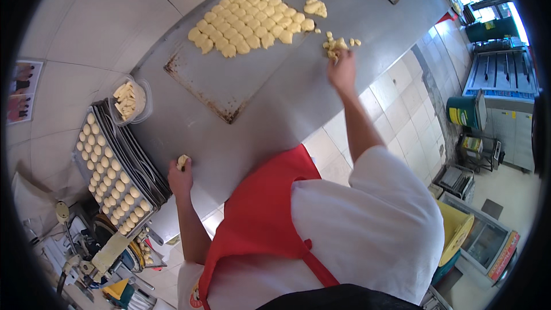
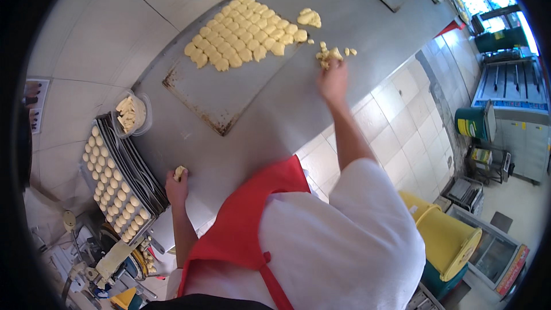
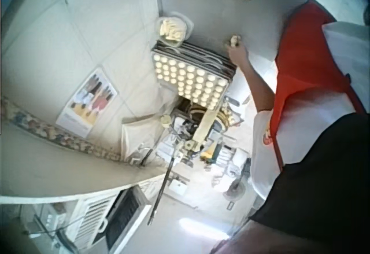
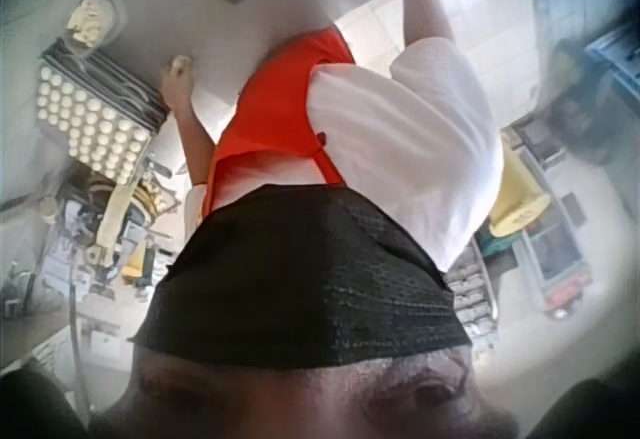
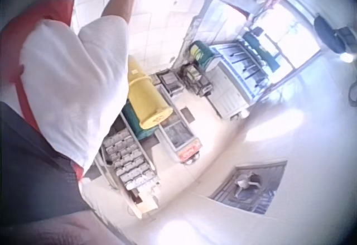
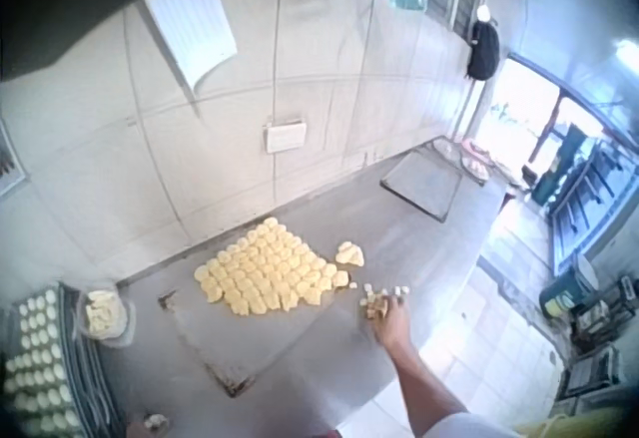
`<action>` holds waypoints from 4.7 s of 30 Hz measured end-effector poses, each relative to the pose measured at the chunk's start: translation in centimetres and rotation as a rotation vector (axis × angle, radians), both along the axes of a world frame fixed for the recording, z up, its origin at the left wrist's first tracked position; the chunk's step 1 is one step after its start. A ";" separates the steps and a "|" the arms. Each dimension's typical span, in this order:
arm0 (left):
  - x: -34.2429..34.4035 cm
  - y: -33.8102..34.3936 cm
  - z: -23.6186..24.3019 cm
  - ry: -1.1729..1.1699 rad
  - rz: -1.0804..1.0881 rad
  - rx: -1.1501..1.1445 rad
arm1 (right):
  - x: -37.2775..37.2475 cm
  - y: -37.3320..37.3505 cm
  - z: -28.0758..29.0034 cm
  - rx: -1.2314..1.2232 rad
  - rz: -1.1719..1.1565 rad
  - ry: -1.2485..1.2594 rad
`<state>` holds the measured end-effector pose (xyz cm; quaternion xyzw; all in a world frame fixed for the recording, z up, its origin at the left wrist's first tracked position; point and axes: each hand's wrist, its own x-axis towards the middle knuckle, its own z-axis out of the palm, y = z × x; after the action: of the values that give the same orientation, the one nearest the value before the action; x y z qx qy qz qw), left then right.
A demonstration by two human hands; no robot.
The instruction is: The person shapes pieces of dough into rounds by hand and places them in a grid on a metal tray.
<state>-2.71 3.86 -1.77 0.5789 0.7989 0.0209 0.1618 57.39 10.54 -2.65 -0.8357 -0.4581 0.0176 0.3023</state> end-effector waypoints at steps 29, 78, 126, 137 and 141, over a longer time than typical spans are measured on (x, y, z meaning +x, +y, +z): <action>-4.5 -12.8 -7.1 -0.194 -0.531 0.408 | -30.2 -12.6 -7.5 0.257 1.242 -0.254; -0.2 -4.6 -7.1 -0.191 -0.375 0.428 | -30.1 -7.4 -5.8 0.012 1.312 -0.191; -48.2 13.5 15.4 -0.328 -0.170 0.528 | -75.8 15.3 12.7 0.359 1.258 0.317; -22.4 6.9 22.6 -0.466 -0.497 0.665 | -33.2 19.1 -1.1 -0.115 0.186 -0.002; -10.0 9.5 19.2 -0.656 -0.558 0.587 | -31.2 22.3 -1.1 -0.212 0.258 0.036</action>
<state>-12.74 13.39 17.46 0.7539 0.4819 0.3803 0.2341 26.22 32.88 -3.76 -0.7967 -0.5517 0.1197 0.2157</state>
